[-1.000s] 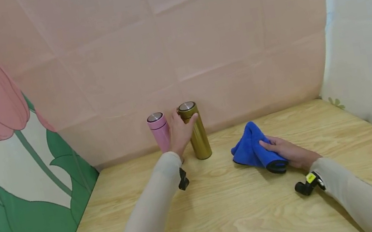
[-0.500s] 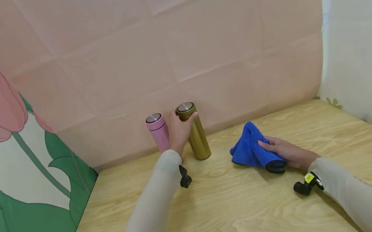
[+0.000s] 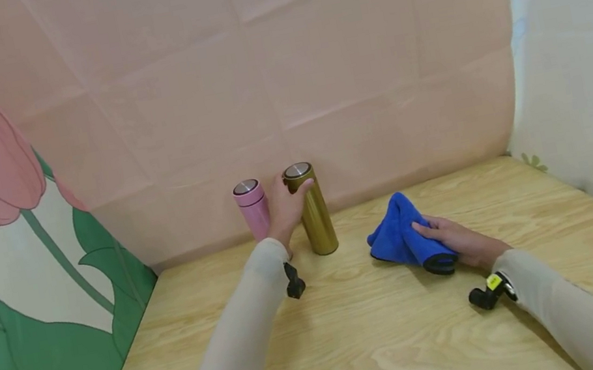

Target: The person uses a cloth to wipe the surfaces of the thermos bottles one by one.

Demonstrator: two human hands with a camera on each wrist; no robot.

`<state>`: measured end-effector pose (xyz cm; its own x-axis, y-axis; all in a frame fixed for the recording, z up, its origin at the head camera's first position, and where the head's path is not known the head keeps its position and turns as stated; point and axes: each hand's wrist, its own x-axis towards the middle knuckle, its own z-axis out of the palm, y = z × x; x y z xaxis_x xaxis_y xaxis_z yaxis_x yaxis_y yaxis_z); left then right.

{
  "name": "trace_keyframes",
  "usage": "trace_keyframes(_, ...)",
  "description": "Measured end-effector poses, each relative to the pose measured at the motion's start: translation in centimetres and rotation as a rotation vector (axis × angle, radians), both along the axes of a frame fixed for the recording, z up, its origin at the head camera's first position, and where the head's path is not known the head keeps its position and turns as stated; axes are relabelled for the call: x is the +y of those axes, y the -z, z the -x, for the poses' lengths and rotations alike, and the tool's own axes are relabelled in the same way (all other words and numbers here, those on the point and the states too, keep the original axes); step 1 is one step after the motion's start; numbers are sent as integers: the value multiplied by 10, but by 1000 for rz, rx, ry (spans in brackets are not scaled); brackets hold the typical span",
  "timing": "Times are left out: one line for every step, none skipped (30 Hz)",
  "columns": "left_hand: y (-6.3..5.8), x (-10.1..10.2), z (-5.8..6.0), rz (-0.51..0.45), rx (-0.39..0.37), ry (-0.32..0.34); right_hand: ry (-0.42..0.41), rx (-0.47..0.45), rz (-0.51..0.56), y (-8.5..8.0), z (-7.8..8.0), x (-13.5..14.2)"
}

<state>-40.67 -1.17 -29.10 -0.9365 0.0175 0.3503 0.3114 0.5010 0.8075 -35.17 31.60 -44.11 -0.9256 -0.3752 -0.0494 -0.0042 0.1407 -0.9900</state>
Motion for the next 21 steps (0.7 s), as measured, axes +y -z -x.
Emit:
trace_keyframes(0, 0, -1, 0, -6, 6, 1, -2, 1, 0, 0, 0)
trace_keyframes(-1, 0, -2, -1, -13, 11, 1, -3, 1, 0, 0, -1)
trace_keyframes(-1, -1, -3, 0, -17, 16, 2, -4, 2, 1, 0, -1)
trace_keyframes(-1, -1, -4, 3, -19, 21, -1, -3, 2, 1, 0, -1)
trace_keyframes(-1, -2, -4, 3, -21, 25, -1, -4, 4, 1, 0, -1)
trace_keyframes(-1, -3, -5, 1, -21, 33, -5, -3, 7, 1, 0, -1)
trace_keyframes(-1, -4, -5, 4, -21, 38, -5, -3, 8, 1, 0, -1)
trace_keyframes(-1, -5, -5, -2, -23, 45, -9, -3, 7, 2, 0, -1)
trace_keyframes(-1, -6, -5, -8, -25, 53, -8, -5, 8, 1, 0, -1)
trace_keyframes(-1, -7, -6, -18, -30, 62, -9, -4, 6, 1, 1, -1)
trace_keyframes(-1, -9, -6, -29, -37, 72, -8, -5, 5, 1, 1, -1)
trace_keyframes(-2, -10, -7, -36, -39, 85, -10, -5, 8, 0, 1, -1)
trace_keyframes(-2, -11, -8, -41, -43, 94, -7, -6, 7, 0, 2, -1)
trace_keyframes(-3, -12, -9, -45, -48, 104, -7, -7, 9, 0, 2, -1)
trace_keyframes(-4, -12, -10, -41, -51, 113, -5, -7, 11, 0, 2, -1)
trace_keyframes(-4, -13, -12, -38, -56, 122, -3, -7, 11, 0, 3, -1)
trace_keyframes(-5, -14, -13, -34, -60, 131, 1, -10, 14, 0, 3, -1)
trace_keyframes(-5, -14, -14, -25, -60, 137, 3, -9, 12, 0, 4, -1)
trace_keyframes(-5, -15, -16, -16, -63, 141, 6, -10, 10, 1, 4, -1)
trace_keyframes(-4, -16, -17, -11, -66, 147, 7, -10, 8, 1, 4, -1)
trace_keyframes(-4, -17, -19, -8, -69, 156, 7, -12, 8, 1, 4, -1)
